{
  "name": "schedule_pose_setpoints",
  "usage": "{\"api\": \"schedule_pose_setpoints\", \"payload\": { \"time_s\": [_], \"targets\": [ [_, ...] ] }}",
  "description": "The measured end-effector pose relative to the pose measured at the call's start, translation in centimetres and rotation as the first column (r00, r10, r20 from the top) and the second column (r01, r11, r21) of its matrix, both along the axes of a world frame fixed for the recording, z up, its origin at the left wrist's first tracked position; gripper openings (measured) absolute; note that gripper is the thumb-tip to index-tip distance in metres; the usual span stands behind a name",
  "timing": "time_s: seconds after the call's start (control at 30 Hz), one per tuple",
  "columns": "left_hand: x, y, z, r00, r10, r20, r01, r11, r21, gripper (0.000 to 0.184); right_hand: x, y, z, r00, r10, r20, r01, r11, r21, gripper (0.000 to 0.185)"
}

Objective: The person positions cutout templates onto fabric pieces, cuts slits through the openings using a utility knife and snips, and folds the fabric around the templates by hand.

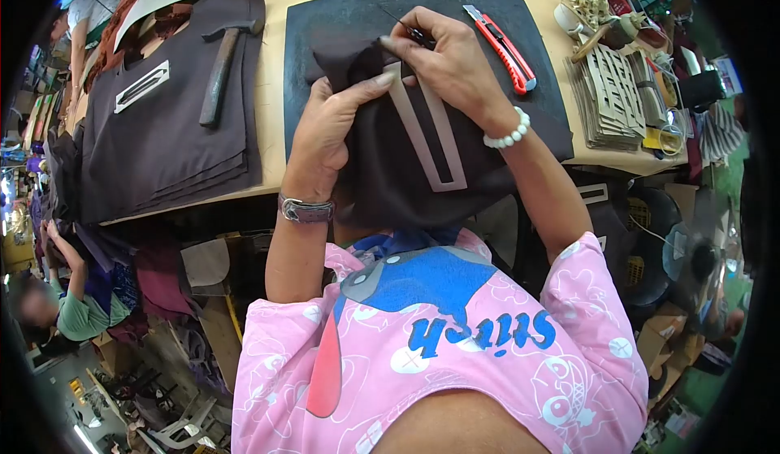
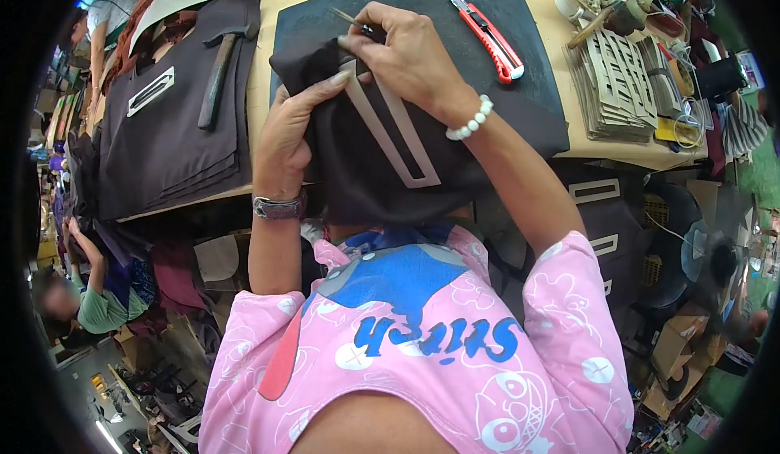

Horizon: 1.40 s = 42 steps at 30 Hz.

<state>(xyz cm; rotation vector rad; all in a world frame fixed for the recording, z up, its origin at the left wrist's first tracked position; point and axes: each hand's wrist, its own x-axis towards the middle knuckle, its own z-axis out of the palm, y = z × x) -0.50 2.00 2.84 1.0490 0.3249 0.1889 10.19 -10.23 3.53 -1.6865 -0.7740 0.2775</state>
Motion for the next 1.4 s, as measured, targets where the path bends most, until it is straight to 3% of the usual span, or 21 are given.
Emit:
{"api": "schedule_pose_setpoints", "payload": {
  "time_s": [0.13, 0.17, 0.27, 0.37, 0.43, 0.47, 0.53, 0.57, 0.67, 0.73, 0.8, 0.83, 0.9, 0.97, 1.03, 1.1, 1.2, 1.27, 1.33, 1.37, 1.4],
  "targets": [
    [0.5, 0.5, 0.1, 0.988, 0.137, 0.065, -0.139, 0.990, 0.028, 0.023, 1.1, -0.8, -1.1, 0.996, 0.011, -0.089, -0.014, 0.999, -0.036, 0.041],
    [0.6, 1.1, 0.4, 0.976, 0.182, 0.119, -0.191, 0.979, 0.075, 0.024, 0.6, -2.0, -0.8, 0.999, 0.035, 0.014, -0.033, 0.993, -0.113, 0.051],
    [0.7, 4.7, 0.1, 0.940, 0.321, 0.112, -0.318, 0.947, -0.043, 0.025, -1.0, -5.9, -1.0, 0.970, 0.199, 0.141, -0.150, 0.944, -0.295, 0.036],
    [-0.7, 7.7, 0.1, 0.874, 0.435, 0.217, -0.451, 0.892, 0.026, 0.033, -1.0, -8.4, -0.5, 0.977, 0.162, -0.141, -0.204, 0.906, -0.371, 0.025],
    [-2.8, 10.7, -1.0, 0.816, 0.556, 0.157, -0.577, 0.768, 0.277, 0.040, -1.3, -8.2, 1.4, 0.987, 0.124, -0.103, -0.151, 0.933, -0.326, 0.020],
    [-3.7, 12.1, -1.5, 0.778, 0.596, 0.200, -0.619, 0.669, 0.411, 0.045, -1.2, -8.0, 1.8, 0.991, 0.104, -0.089, -0.127, 0.936, -0.328, 0.019],
    [-5.0, 13.6, -0.6, 0.663, 0.614, 0.428, -0.568, 0.041, 0.822, 0.055, -1.0, -7.2, 2.1, 0.988, 0.149, 0.028, -0.133, 0.942, -0.308, 0.017],
    [-5.6, 13.9, -0.1, 0.632, 0.557, 0.539, -0.436, -0.319, 0.842, 0.061, -1.1, -6.5, 2.4, 0.980, 0.183, 0.078, -0.156, 0.950, -0.272, 0.016],
    [-3.7, 9.8, 6.4, 0.967, 0.055, 0.248, -0.229, -0.238, 0.944, 0.080, -1.7, -4.7, 3.4, 0.945, 0.306, 0.113, -0.276, 0.934, -0.226, 0.013],
    [-0.9, 8.4, 8.1, 0.916, -0.401, -0.005, -0.053, -0.133, 0.990, 0.081, -2.1, -4.0, 4.1, 0.919, 0.363, 0.154, -0.328, 0.920, -0.213, 0.013],
    [1.7, 6.5, 8.9, 0.721, -0.585, -0.372, 0.228, -0.306, 0.924, 0.064, -2.7, -4.0, 4.9, 0.890, 0.381, 0.251, -0.337, 0.919, -0.203, 0.012],
    [3.2, 5.6, 9.7, 0.584, -0.569, -0.578, 0.451, -0.365, 0.815, 0.058, -2.9, -4.4, 6.1, 0.892, 0.394, 0.223, -0.323, 0.899, -0.297, 0.013],
    [5.7, 4.3, 11.1, 0.177, -0.491, -0.853, 0.770, -0.470, 0.431, 0.046, -2.6, -5.0, 5.1, 0.934, 0.271, 0.232, -0.245, 0.960, -0.135, 0.014],
    [5.6, 6.0, 11.1, 0.362, -0.504, -0.784, 0.657, -0.459, 0.598, 0.039, -2.1, -5.7, 4.6, 0.962, 0.107, 0.250, -0.098, 0.994, -0.050, 0.018],
    [4.9, 9.8, 11.1, 0.534, -0.461, -0.708, 0.631, -0.340, 0.698, 0.036, -1.1, -6.0, 3.3, 0.998, -0.064, -0.013, 0.065, 0.971, 0.230, 0.022],
    [2.9, 15.2, 11.9, 0.716, -0.185, -0.674, 0.637, -0.222, 0.738, 0.038, 0.5, -7.2, 1.1, 0.983, -0.161, -0.093, 0.182, 0.935, 0.305, 0.031],
    [-1.4, 27.9, 12.8, 0.717, 0.327, -0.616, 0.697, -0.367, 0.616, 0.043, 0.5, -7.7, -0.6, 0.918, -0.187, -0.349, 0.298, 0.908, 0.296, 0.036],
    [-5.9, 35.2, 12.2, 0.745, 0.451, -0.491, 0.666, -0.468, 0.581, 0.036, -0.3, -7.6, -1.8, 0.896, -0.216, -0.387, 0.315, 0.925, 0.213, 0.034],
    [-5.7, 28.6, 13.0, 0.548, 0.562, -0.620, 0.788, -0.099, 0.607, 0.034, -1.1, -7.7, -2.9, 0.878, -0.221, -0.425, 0.309, 0.940, 0.148, 0.033],
    [-5.0, 26.0, 12.4, 0.570, 0.323, -0.756, 0.753, 0.164, 0.637, 0.032, -1.5, -7.6, -3.1, 0.873, -0.233, -0.429, 0.307, 0.946, 0.109, 0.032],
    [-5.0, 23.6, 10.4, 0.715, 0.296, -0.633, 0.553, 0.314, 0.772, 0.030, -1.8, -7.5, -3.5, 0.865, -0.211, -0.455, 0.289, 0.951, 0.107, 0.032]
  ]
}}
